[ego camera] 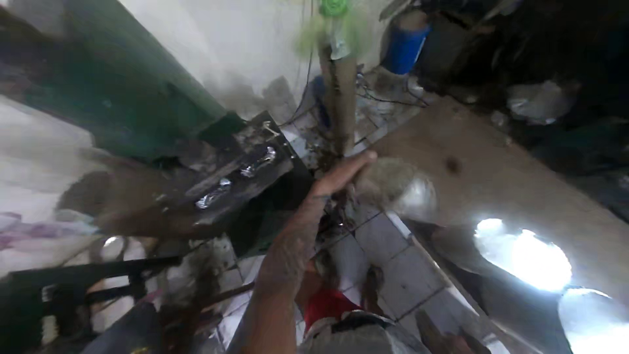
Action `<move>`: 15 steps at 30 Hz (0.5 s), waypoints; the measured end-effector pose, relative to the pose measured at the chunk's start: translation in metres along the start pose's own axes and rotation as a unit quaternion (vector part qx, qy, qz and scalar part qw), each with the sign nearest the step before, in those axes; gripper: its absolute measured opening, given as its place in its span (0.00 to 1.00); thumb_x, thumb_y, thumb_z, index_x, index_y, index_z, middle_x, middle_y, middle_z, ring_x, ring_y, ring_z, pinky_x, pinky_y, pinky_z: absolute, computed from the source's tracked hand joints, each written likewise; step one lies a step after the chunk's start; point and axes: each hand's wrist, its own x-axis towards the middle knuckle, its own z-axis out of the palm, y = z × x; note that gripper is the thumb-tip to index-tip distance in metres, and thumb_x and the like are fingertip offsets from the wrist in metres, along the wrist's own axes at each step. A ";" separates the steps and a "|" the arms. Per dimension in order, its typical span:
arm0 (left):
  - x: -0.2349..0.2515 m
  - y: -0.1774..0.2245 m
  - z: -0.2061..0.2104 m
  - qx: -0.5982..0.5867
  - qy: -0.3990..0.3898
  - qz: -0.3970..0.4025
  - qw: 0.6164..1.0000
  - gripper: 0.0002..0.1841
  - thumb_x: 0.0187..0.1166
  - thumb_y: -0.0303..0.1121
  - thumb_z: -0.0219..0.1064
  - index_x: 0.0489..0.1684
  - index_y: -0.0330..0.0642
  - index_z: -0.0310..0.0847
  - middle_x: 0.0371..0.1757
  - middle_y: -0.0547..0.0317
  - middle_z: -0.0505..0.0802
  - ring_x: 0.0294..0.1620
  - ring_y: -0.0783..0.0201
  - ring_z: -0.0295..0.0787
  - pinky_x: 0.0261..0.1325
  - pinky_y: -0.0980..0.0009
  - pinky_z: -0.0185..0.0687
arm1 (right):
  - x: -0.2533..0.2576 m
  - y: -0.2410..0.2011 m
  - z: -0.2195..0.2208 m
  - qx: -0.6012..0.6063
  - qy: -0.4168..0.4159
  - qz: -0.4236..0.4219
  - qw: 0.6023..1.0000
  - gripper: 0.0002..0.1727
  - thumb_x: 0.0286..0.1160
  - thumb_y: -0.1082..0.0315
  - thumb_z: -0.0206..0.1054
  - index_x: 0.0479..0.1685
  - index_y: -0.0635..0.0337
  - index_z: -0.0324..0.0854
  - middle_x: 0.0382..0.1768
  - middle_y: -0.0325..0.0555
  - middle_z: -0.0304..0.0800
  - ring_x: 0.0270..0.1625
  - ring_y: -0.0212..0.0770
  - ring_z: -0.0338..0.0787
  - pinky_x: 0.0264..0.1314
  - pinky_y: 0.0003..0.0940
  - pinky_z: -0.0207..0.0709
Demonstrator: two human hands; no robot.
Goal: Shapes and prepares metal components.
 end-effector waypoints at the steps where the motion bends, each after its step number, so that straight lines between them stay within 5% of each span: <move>1: 0.011 0.000 -0.022 -0.078 0.038 0.014 0.996 0.25 0.91 0.48 0.49 0.74 0.41 0.77 0.63 0.52 0.90 0.62 0.64 0.87 0.66 0.60 0.84 | 0.003 0.000 0.002 0.029 0.038 -0.052 0.997 0.22 0.76 0.70 0.68 0.63 0.81 0.79 0.59 0.75 0.86 0.63 0.66 0.88 0.69 0.61 0.79; 3: 0.026 0.003 -0.055 -0.180 0.130 0.049 0.974 0.19 0.92 0.42 0.46 0.62 0.43 0.80 0.50 0.60 0.92 0.49 0.70 0.89 0.53 0.68 0.88 | 0.016 -0.012 0.008 0.059 0.083 -0.131 0.986 0.22 0.71 0.76 0.67 0.63 0.82 0.79 0.58 0.76 0.86 0.60 0.67 0.89 0.65 0.62 0.82; 4: 0.028 0.005 -0.063 -0.175 0.188 0.077 0.963 0.19 0.94 0.39 0.43 0.64 0.41 0.78 0.52 0.59 0.90 0.51 0.71 0.87 0.55 0.70 0.85 | 0.024 -0.028 0.009 0.067 0.092 -0.146 0.983 0.21 0.71 0.79 0.66 0.63 0.82 0.79 0.58 0.76 0.86 0.60 0.65 0.89 0.65 0.60 0.82; 7: 0.011 -0.032 -0.072 -0.020 0.288 0.158 0.944 0.27 0.96 0.41 0.35 0.86 0.34 0.61 0.81 0.43 0.77 0.81 0.59 0.73 0.85 0.59 0.68 | 0.048 -0.080 0.019 0.091 0.132 -0.180 0.970 0.20 0.69 0.81 0.66 0.61 0.78 0.81 0.54 0.68 0.89 0.54 0.55 0.91 0.59 0.52 0.86; 11: -0.057 -0.101 -0.116 0.309 0.263 -0.088 0.910 0.37 0.91 0.62 0.40 0.80 0.40 0.73 0.72 0.36 0.85 0.73 0.39 0.82 0.75 0.34 0.73 | 0.084 -0.149 0.028 0.125 0.189 -0.243 0.943 0.16 0.69 0.78 0.64 0.56 0.75 0.84 0.50 0.59 0.90 0.50 0.41 0.92 0.55 0.39 0.88; 13: -0.074 -0.116 -0.170 0.350 0.224 -0.197 0.888 0.41 0.86 0.67 0.45 0.78 0.37 0.74 0.71 0.34 0.85 0.76 0.36 0.79 0.80 0.31 0.64 | 0.103 -0.191 0.028 0.134 0.201 -0.268 0.933 0.17 0.67 0.76 0.64 0.55 0.73 0.84 0.49 0.56 0.90 0.50 0.39 0.90 0.54 0.37 0.86; 15: -0.087 -0.126 -0.201 0.373 0.167 -0.202 0.890 0.37 0.87 0.66 0.47 0.66 0.42 0.84 0.61 0.40 0.92 0.68 0.40 0.86 0.74 0.32 0.70 | 0.119 -0.238 0.027 0.137 0.203 -0.303 0.921 0.18 0.68 0.76 0.64 0.57 0.73 0.83 0.50 0.57 0.89 0.50 0.39 0.90 0.54 0.37 0.87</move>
